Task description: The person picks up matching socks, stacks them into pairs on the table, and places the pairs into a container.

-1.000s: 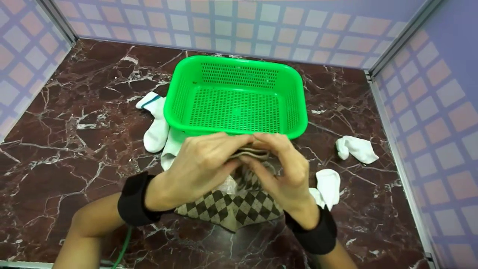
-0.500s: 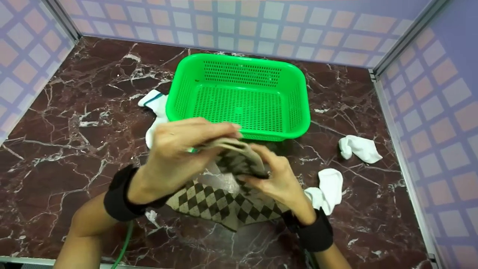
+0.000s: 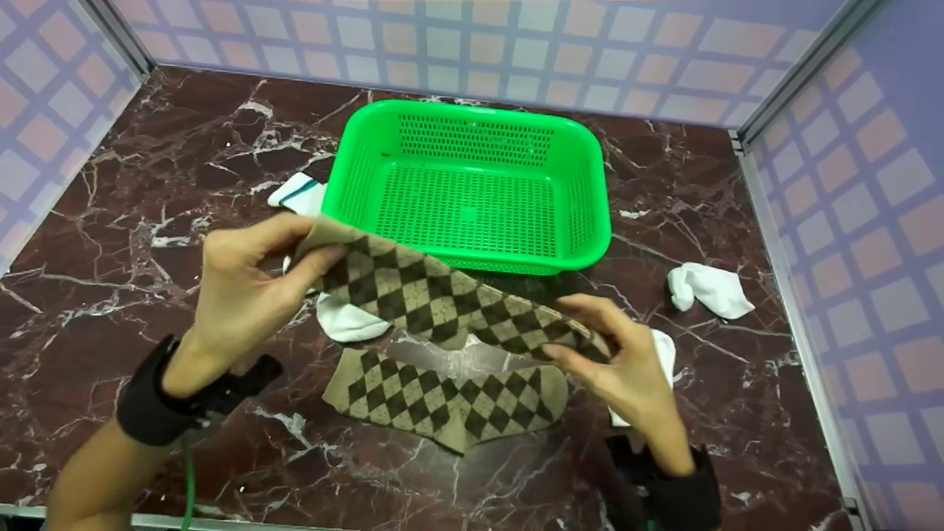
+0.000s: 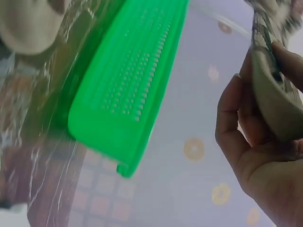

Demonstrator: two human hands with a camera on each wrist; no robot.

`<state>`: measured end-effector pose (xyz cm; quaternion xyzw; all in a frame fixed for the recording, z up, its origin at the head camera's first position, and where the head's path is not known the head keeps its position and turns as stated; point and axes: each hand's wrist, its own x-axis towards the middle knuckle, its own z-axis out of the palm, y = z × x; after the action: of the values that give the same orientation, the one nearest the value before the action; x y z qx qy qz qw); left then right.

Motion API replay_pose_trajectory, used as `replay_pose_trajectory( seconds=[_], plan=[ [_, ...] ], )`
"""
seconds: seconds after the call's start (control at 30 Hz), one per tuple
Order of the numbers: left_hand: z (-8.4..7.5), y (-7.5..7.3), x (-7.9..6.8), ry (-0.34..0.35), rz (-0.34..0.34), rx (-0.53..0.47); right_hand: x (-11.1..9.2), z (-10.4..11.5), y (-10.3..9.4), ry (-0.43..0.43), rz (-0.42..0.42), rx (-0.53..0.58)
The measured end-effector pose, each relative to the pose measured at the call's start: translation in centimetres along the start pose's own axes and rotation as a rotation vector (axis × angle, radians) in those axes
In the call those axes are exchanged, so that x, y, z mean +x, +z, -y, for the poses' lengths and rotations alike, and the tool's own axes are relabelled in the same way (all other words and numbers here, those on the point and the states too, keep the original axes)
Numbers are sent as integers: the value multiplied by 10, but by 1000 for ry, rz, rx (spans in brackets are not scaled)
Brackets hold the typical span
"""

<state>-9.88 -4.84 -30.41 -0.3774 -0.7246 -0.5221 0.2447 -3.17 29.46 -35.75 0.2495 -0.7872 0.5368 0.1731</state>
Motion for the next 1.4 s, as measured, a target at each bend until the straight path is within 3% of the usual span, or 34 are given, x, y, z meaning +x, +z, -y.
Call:
replay_pose_trajectory(
  seconds=[0.13, 0.33, 0.5, 0.57, 0.7, 0.87, 1.0, 1.2, 1.4],
  plan=[
    [8, -7, -16, -90, 43, 48, -2, 8, -3, -19, -67, 56],
    [16, -11, -35, -142, 99, 131, -9, 7, -5, 12, -117, 42],
    [17, -13, -53, -234, 145, 173, -14, 3, -6, 25, -121, 157],
    [18, -13, -60, -264, 173, 207, -17, -2, -6, 29, -110, 150],
    [18, -14, -74, -289, 245, 267, -25, -10, -6, 56, -62, -40],
    [19, -9, -91, -330, 368, 281, -32, -12, -1, 181, 66, -242],
    [22, -5, -102, -380, 451, 360, -33, -17, 7, 273, 157, -276],
    [27, 2, -110, -389, 503, 454, -35, -31, 13, 394, 278, -221],
    [33, 8, -118, -426, 536, 477, -37, -43, 13, 416, 353, -334]
  ],
)
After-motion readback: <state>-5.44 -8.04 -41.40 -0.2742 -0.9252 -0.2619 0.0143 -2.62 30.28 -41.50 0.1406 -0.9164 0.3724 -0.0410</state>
